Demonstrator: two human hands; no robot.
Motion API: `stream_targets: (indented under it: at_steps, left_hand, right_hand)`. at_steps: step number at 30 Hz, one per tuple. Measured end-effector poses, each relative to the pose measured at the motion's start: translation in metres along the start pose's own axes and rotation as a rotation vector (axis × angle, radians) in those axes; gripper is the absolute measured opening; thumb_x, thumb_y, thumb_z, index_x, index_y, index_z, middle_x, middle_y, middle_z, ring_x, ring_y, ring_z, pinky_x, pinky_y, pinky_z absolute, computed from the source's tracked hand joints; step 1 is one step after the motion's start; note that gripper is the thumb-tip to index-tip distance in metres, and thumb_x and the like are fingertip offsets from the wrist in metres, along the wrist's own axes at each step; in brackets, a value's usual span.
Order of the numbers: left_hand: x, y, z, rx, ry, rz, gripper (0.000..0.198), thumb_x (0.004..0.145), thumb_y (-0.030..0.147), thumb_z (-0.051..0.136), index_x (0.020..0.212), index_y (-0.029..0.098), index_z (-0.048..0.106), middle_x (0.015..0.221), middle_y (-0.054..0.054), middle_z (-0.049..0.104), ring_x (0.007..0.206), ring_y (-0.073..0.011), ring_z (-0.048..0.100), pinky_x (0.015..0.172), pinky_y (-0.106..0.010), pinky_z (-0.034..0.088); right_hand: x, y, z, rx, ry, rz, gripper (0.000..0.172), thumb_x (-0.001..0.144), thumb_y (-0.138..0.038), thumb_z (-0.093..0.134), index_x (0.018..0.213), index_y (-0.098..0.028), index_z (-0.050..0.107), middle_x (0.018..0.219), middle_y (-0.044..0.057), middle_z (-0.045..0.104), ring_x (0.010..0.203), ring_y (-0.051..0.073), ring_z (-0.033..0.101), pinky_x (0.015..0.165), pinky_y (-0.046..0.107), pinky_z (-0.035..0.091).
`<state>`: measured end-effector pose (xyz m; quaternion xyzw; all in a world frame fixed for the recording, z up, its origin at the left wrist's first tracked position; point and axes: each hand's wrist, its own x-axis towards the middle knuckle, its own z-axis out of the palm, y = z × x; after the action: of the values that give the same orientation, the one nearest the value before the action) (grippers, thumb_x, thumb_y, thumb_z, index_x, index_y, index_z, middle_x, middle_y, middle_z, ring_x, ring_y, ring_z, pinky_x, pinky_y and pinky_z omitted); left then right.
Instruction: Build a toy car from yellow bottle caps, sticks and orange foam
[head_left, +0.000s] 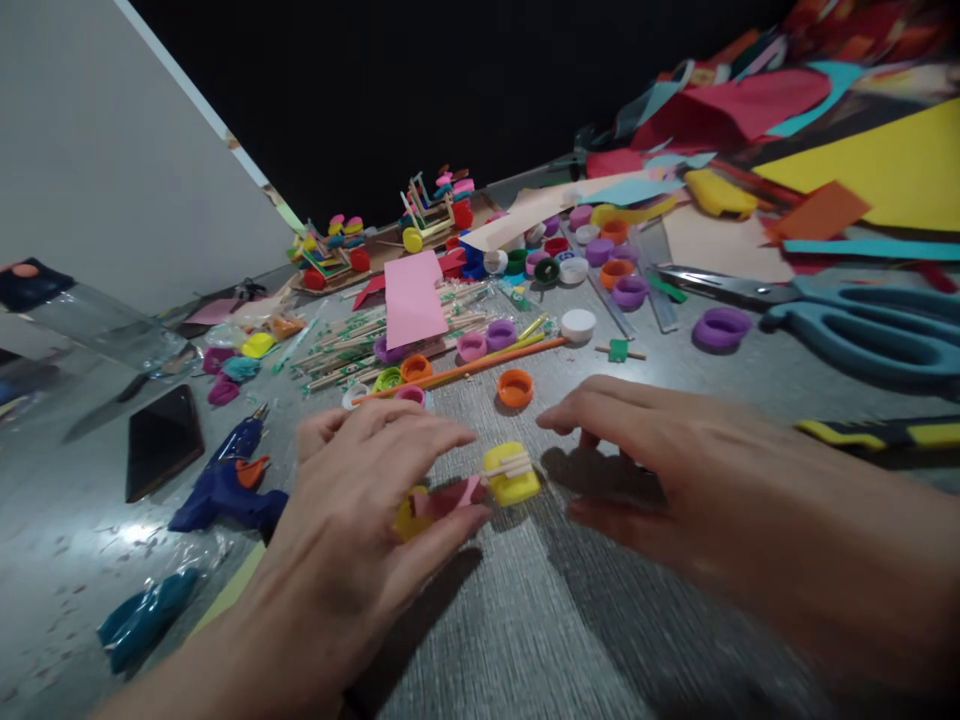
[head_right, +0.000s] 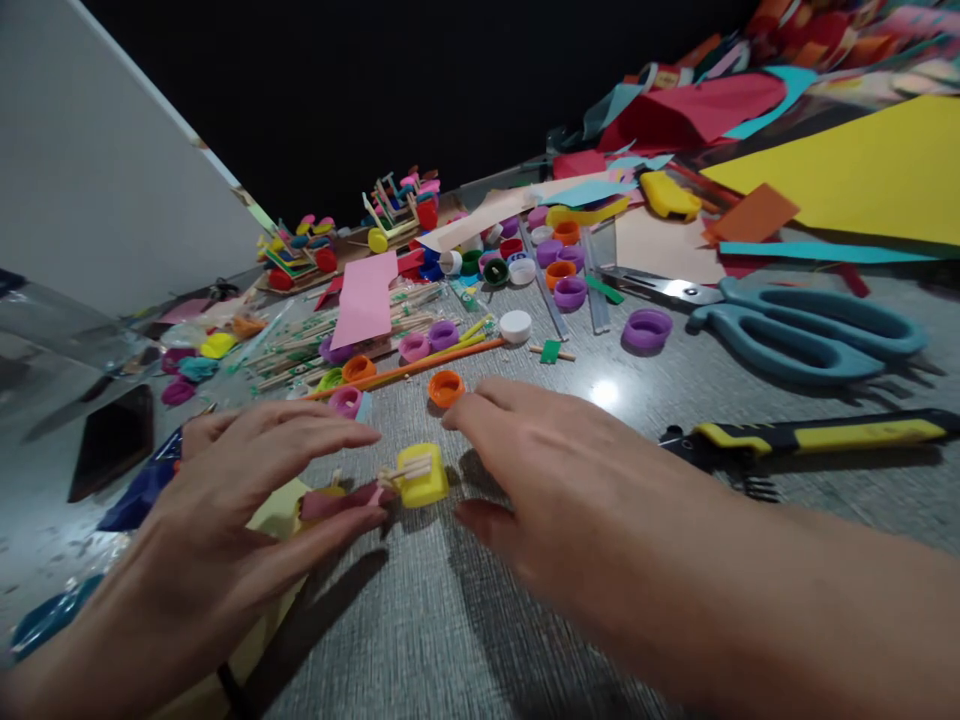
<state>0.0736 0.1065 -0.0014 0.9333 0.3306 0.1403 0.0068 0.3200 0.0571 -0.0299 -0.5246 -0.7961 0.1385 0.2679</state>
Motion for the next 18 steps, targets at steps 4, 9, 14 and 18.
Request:
stream_targets:
  at_steps: [4,9,14,18]
  left_hand:
    - [-0.009,-0.004,-0.008,0.035,-0.016,-0.036,0.039,0.092,0.041,0.07,0.127,0.03,0.055,0.126,-0.004,0.068,0.121,-0.03,0.055,0.094,-0.048,0.032]
    - [-0.017,-0.003,-0.013,0.044,-0.01,-0.026,0.033,0.094,0.04,0.067,0.124,0.03,0.057,0.123,-0.003,0.069,0.119,-0.0293,0.055,0.093,-0.047,0.033]
    - [-0.008,0.007,-0.013,0.029,-0.015,-0.011,0.029,0.095,0.038,0.067,0.121,0.027,0.058,0.118,-0.003,0.07,0.118,-0.0299,0.055,0.093,-0.048,0.033]
    - [0.004,0.012,-0.012,0.061,-0.068,0.033,0.02,0.092,0.032,0.07,0.109,0.022,0.064,0.104,-0.004,0.072,0.105,-0.0311,0.06,0.086,-0.048,0.032]
  right_hand:
    - [0.003,-0.001,0.005,-0.021,-0.025,0.017,0.034,0.077,-0.015,0.079,0.105,-0.021,0.06,0.102,0.003,0.064,0.08,0.019,0.06,0.066,0.031,0.043]
    - [0.012,-0.006,0.011,0.002,-0.055,0.038,0.015,0.085,-0.021,0.072,0.094,-0.022,0.061,0.091,0.001,0.063,0.08,0.02,0.059,0.068,0.033,0.042]
    - [0.018,-0.01,0.01,-0.03,-0.045,0.069,0.009,0.087,-0.024,0.071,0.091,-0.021,0.064,0.083,0.001,0.065,0.073,0.019,0.059,0.065,0.032,0.041]
    - [0.019,-0.01,0.01,-0.054,-0.026,0.065,0.009,0.085,-0.023,0.071,0.083,-0.021,0.062,0.074,-0.002,0.061,0.062,0.015,0.051,0.057,0.029,0.035]
